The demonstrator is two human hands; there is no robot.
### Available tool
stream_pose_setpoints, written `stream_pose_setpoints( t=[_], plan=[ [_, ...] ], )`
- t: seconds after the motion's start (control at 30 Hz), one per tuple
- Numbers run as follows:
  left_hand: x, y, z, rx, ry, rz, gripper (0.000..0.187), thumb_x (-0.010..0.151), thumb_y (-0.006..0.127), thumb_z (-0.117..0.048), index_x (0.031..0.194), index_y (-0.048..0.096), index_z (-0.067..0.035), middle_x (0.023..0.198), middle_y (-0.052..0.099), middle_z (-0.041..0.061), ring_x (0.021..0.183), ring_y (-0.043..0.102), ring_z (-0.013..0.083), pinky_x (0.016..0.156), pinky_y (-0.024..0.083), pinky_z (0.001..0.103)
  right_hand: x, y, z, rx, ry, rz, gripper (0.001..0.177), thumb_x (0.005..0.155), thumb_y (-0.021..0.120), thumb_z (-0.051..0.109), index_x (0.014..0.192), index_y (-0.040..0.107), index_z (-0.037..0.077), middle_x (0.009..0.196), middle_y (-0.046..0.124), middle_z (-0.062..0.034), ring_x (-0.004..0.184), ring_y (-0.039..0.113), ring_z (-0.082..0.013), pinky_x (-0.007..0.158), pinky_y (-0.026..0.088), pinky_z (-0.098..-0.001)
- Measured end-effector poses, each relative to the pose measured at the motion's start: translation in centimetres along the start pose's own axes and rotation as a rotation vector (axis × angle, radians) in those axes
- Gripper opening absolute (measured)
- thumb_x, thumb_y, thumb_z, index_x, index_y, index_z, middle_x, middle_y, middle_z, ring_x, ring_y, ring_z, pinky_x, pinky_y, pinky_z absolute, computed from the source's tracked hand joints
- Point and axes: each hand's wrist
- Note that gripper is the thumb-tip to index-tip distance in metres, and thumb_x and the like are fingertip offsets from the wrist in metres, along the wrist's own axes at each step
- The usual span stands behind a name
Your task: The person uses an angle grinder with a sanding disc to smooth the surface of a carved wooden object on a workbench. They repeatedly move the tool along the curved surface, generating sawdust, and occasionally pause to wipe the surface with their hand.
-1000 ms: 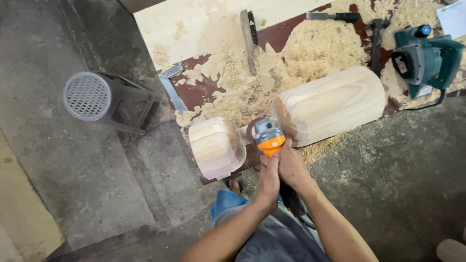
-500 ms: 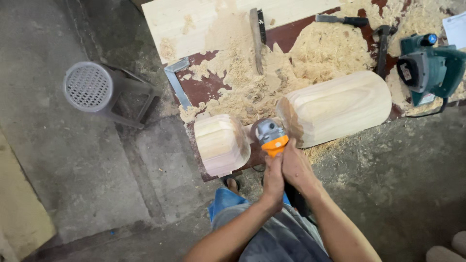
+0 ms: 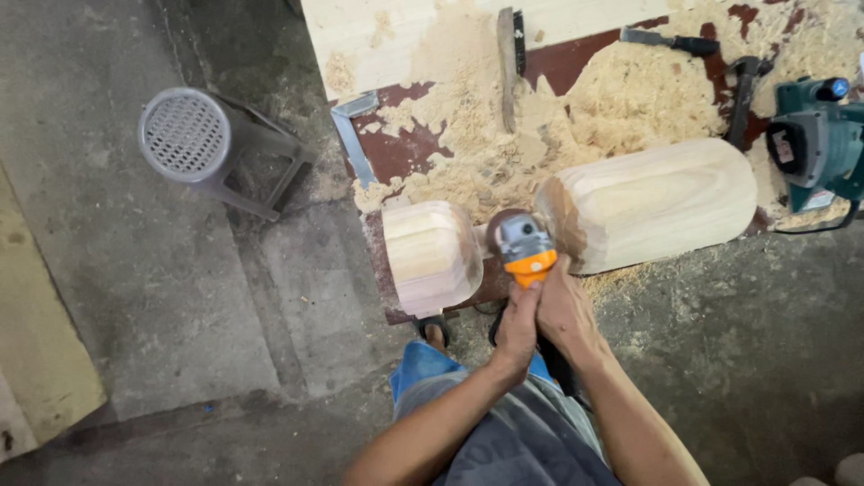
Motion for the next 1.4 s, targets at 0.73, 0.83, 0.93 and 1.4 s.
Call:
stream_pose_setpoints(
  t=[0.73,0.83,0.93,1.4],
  plan=[
    [-1.0,-1.9,1.7,0.162,0.264,0.066,0.05,0.107,0.045,-0.033,0.148,0.045,-0.005,0.143,0.055,0.007,0.133,0.049,0.0169,0.116,0.033,0.031,-1.1,3.7,-2.8,0.014,-0.054,-0.073,0.061,0.089,0.065,0.039,0.127,0.04,-0.001,0.098,0.069,-0.0348,0.093,0.066,-0.0553,0.082,0.049,-0.0612],
    [-1.3,-2.4,2.1,0.2,0.244,0.084,0.049,0.108,0.044,-0.033,0.149,0.044,-0.005,0.142,0.055,0.008,0.133,0.049,0.0181,0.116,0.033,0.032,-1.6,3.9,-2.9,0.104,-0.001,-0.077,0.066,0.085,0.068,0.043,0.126,0.039,0.0,0.098,0.069,-0.0335,0.093,0.066,-0.0545,0.082,0.049,-0.0603],
    [-1.1,-2.5,2.7,0.197,0.297,0.101,0.049,0.109,0.044,-0.032,0.148,0.045,-0.003,0.143,0.054,0.009,0.134,0.049,0.019,0.117,0.033,0.031,-1.7,3.8,-3.0,0.086,-0.001,-0.067,0.065,0.085,0.069,0.044,0.125,0.04,0.001,0.1,0.069,-0.0331,0.095,0.066,-0.0545,0.083,0.049,-0.0604],
    [-0.6,-3.5,2.6,0.373,0.286,0.068,0.05,0.106,0.047,-0.035,0.143,0.049,-0.002,0.138,0.058,0.012,0.128,0.053,0.0205,0.111,0.038,0.033,-1.6,5.0,-3.7,0.153,-0.109,-0.184,0.068,0.083,0.072,0.051,0.117,0.044,-0.001,0.101,0.068,-0.0316,0.097,0.066,-0.0517,0.083,0.05,-0.057]
  ],
)
Point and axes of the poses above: each hand's wrist, its own x-axis towards the middle knuckle, its own y-axis out of the palm, z = x × y
